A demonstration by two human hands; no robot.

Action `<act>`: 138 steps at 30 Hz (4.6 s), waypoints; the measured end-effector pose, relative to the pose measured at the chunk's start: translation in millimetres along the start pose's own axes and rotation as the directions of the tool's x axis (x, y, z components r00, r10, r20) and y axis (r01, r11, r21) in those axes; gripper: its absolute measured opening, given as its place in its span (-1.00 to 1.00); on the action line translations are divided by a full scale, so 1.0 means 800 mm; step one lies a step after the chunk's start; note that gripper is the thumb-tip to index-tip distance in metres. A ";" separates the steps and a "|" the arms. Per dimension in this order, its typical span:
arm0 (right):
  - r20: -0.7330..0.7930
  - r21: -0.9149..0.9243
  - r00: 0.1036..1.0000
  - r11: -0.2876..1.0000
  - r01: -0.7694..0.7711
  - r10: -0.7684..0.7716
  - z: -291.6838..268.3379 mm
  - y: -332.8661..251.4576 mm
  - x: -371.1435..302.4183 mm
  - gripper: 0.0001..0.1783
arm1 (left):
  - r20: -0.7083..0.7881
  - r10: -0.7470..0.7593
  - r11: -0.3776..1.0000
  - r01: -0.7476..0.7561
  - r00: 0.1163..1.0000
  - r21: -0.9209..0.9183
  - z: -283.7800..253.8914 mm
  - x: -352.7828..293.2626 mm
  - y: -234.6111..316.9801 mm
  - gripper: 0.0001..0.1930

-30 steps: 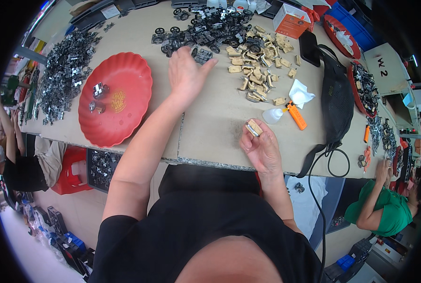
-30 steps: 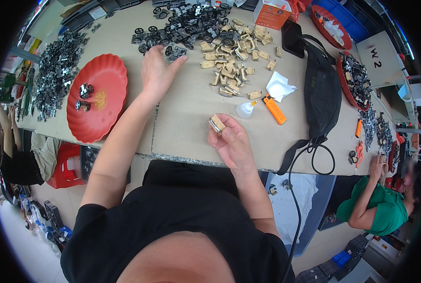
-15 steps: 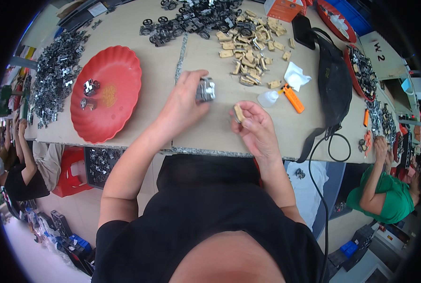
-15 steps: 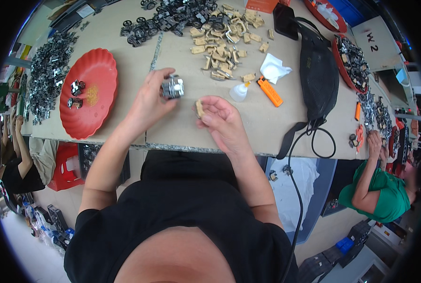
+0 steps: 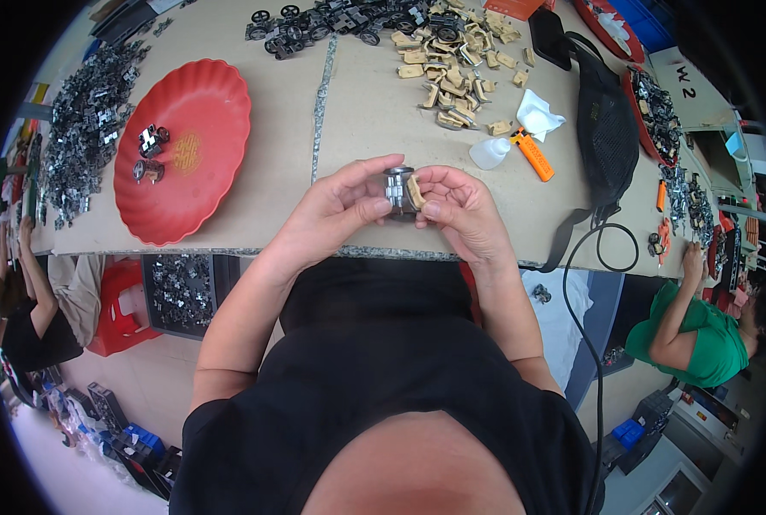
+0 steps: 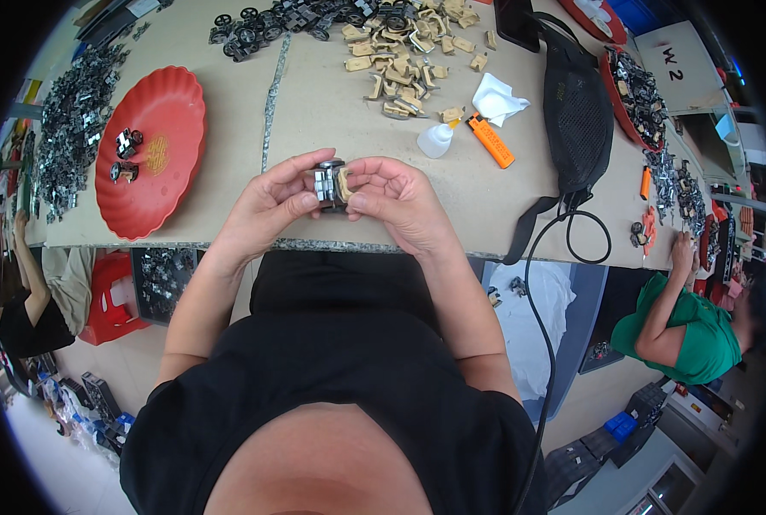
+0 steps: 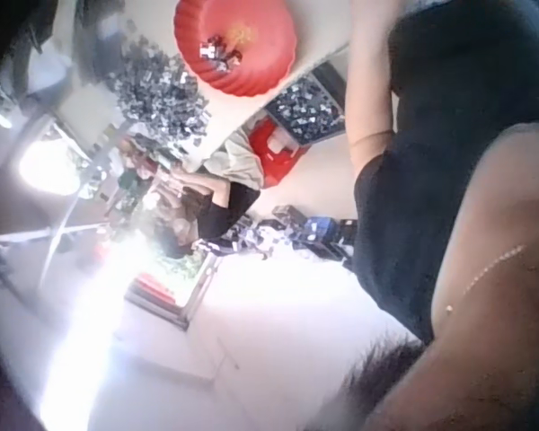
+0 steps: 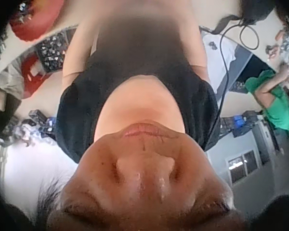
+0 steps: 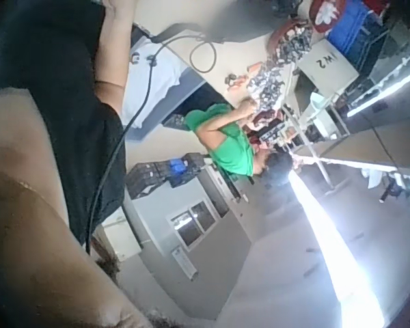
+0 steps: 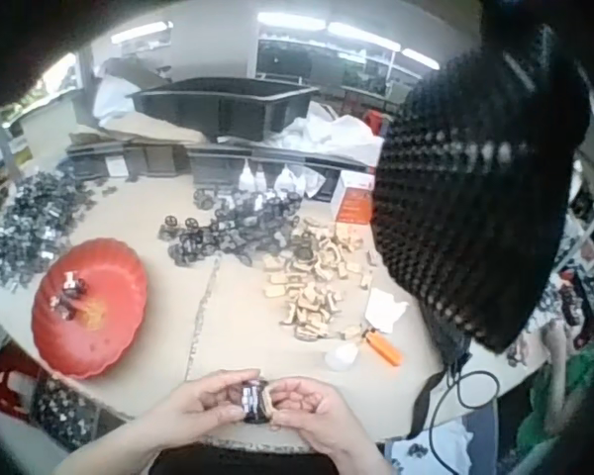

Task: The recorder is assembling small electronic or plastic components by applying adhesive and fitting parts together at a manufacturing workstation.

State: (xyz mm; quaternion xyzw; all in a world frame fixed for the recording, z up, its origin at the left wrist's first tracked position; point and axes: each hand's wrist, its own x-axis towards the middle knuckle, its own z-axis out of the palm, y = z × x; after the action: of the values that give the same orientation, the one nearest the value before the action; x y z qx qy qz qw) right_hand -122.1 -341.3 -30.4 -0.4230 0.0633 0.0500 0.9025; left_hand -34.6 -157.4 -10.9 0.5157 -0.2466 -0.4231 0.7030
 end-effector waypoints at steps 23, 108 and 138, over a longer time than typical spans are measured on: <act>-0.188 -0.507 0.982 0.859 -0.075 -0.025 0.008 0.004 0.006 -0.69 | -0.298 -0.076 0.997 0.081 0.951 0.003 -0.001 0.005 -0.021 -0.62; -0.068 -0.280 0.997 0.959 -0.050 0.032 0.025 0.008 0.007 -0.74 | -0.291 -0.060 0.989 0.018 0.955 -0.145 -0.005 0.000 -0.014 -0.63; 0.231 -0.828 0.970 0.507 0.240 -0.082 0.004 0.004 0.008 -0.70 | 0.159 0.112 0.650 -0.194 0.981 0.735 -0.022 0.010 0.001 -0.77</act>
State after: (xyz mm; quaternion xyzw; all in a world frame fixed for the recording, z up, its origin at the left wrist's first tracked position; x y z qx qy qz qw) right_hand -116.0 -336.4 -32.0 -0.8078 -0.0821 0.0244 0.5832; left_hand -16.0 -155.0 -17.1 0.7138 -0.4755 -0.2491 0.4499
